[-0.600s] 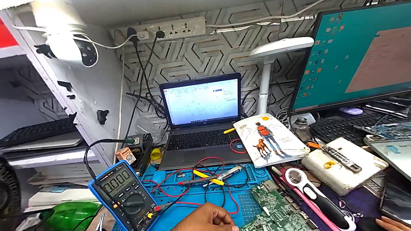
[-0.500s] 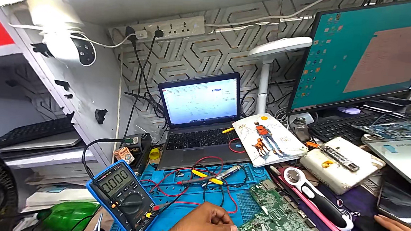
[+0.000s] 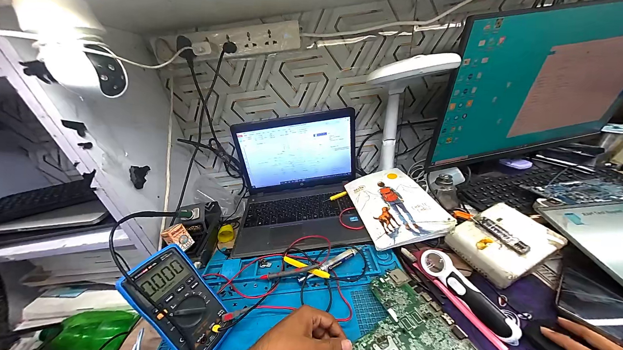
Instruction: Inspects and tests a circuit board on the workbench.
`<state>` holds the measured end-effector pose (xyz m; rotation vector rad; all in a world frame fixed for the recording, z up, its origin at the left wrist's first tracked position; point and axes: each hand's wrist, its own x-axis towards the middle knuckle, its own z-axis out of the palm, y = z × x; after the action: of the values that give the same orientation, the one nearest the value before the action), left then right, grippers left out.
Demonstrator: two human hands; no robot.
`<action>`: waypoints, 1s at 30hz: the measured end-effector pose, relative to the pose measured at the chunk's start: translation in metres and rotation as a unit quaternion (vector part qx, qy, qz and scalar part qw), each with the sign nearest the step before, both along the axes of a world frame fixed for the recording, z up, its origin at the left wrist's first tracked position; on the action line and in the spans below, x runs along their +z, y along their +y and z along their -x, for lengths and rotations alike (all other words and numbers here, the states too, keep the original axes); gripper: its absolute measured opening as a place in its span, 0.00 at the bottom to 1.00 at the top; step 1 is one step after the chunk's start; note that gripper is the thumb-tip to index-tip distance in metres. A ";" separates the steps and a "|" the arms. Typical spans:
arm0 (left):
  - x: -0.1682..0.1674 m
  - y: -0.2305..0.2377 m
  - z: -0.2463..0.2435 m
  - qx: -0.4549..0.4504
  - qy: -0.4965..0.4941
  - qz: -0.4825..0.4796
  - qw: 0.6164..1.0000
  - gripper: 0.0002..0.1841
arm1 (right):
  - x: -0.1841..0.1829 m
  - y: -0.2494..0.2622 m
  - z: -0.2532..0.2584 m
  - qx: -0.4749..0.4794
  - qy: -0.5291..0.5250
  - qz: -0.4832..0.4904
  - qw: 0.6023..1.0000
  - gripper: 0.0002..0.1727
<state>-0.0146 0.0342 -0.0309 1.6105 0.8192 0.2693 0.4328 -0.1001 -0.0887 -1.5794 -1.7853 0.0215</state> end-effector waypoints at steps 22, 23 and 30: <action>0.000 0.000 0.001 0.000 -0.002 -0.001 1.000 0.13 | -0.001 0.000 0.001 -0.004 0.001 0.000 1.000 0.23; 0.000 0.000 0.001 0.000 -0.003 0.000 1.000 0.13 | -0.001 0.001 0.002 -0.005 0.002 0.000 1.000 0.23; 0.001 0.000 0.000 -0.001 -0.002 0.000 1.000 0.14 | 0.000 0.002 0.001 0.008 -0.003 0.002 1.000 0.23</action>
<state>-0.0148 0.0338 -0.0298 1.6100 0.8136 0.2711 0.4321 -0.0983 -0.0883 -1.5694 -1.8030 0.0282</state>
